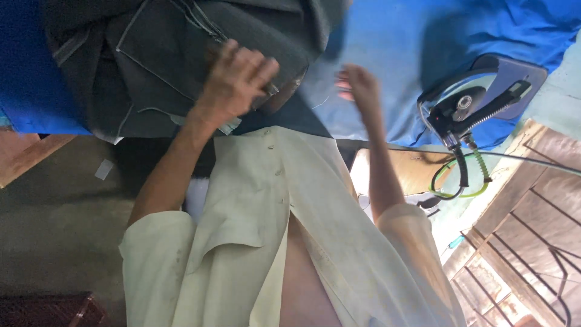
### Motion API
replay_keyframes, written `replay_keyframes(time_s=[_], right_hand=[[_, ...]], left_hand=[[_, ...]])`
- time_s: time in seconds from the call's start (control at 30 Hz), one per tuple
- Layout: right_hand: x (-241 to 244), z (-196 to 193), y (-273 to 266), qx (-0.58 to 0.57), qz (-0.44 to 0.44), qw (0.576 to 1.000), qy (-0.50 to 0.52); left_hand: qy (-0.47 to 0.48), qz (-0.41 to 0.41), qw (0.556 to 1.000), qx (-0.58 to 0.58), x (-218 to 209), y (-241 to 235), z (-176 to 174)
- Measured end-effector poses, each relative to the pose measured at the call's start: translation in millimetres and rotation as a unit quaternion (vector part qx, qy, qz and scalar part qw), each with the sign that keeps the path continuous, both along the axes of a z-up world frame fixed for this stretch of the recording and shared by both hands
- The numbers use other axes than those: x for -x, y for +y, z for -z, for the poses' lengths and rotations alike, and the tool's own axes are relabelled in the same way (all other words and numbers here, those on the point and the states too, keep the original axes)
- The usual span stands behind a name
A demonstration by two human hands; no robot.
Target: The person irons a piece of dark gray fabric on a blue-covered table using a steam iron. They smooth the fabric with their hands and a wooden block while pressing the iron along the seams and edges. The person flips the fabric over to iron the other side and continues the process.
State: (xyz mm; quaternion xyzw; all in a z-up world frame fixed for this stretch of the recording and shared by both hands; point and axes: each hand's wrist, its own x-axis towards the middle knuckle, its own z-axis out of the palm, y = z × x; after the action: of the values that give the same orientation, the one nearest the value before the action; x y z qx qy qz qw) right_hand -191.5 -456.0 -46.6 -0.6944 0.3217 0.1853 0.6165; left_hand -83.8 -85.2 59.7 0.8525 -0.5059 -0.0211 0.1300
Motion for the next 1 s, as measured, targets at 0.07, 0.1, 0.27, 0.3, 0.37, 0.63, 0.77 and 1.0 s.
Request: replay_keyframes(time_s=[0.07,0.1,0.27,0.3,0.37,0.63,0.77,1.0], right_hand=[[-22.1,-15.4,66.4,0.023,-0.073,0.996,-0.035],[-33.1,-36.3,79.8,0.022,-0.075,0.996,-0.037],[-60.5,-85.8,114.2,0.003,0.031,0.998,0.046],[-59.3,-81.1,112.4,0.003,0.030,0.999,0.045],[-56.8,-71.5,109.4,0.009,0.014,1.000,0.010],[-56.5,-59.3,107.5,0.024,-0.059,0.998,0.011],[-53.3,-45.0,106.5,0.070,-0.056,0.995,-0.047],[-48.8,-28.6,116.9,0.157,0.005,0.987,-0.016]], left_hand=[[-0.002,-0.145,0.989,0.021,-19.7,12.2,-16.6],[-0.004,-0.146,0.989,0.021,-25.8,29.3,-3.4],[0.016,-0.434,0.898,0.067,-59.6,87.1,-5.9],[0.015,-0.434,0.898,0.068,-55.4,97.8,26.6],[-0.040,-0.502,0.864,0.010,-47.5,119.6,91.6],[-0.021,-0.022,0.994,0.108,59.2,-4.8,45.1],[0.036,-0.059,0.983,0.173,68.7,-4.7,79.1],[0.014,-0.076,0.974,0.214,68.8,-10.3,87.1]])
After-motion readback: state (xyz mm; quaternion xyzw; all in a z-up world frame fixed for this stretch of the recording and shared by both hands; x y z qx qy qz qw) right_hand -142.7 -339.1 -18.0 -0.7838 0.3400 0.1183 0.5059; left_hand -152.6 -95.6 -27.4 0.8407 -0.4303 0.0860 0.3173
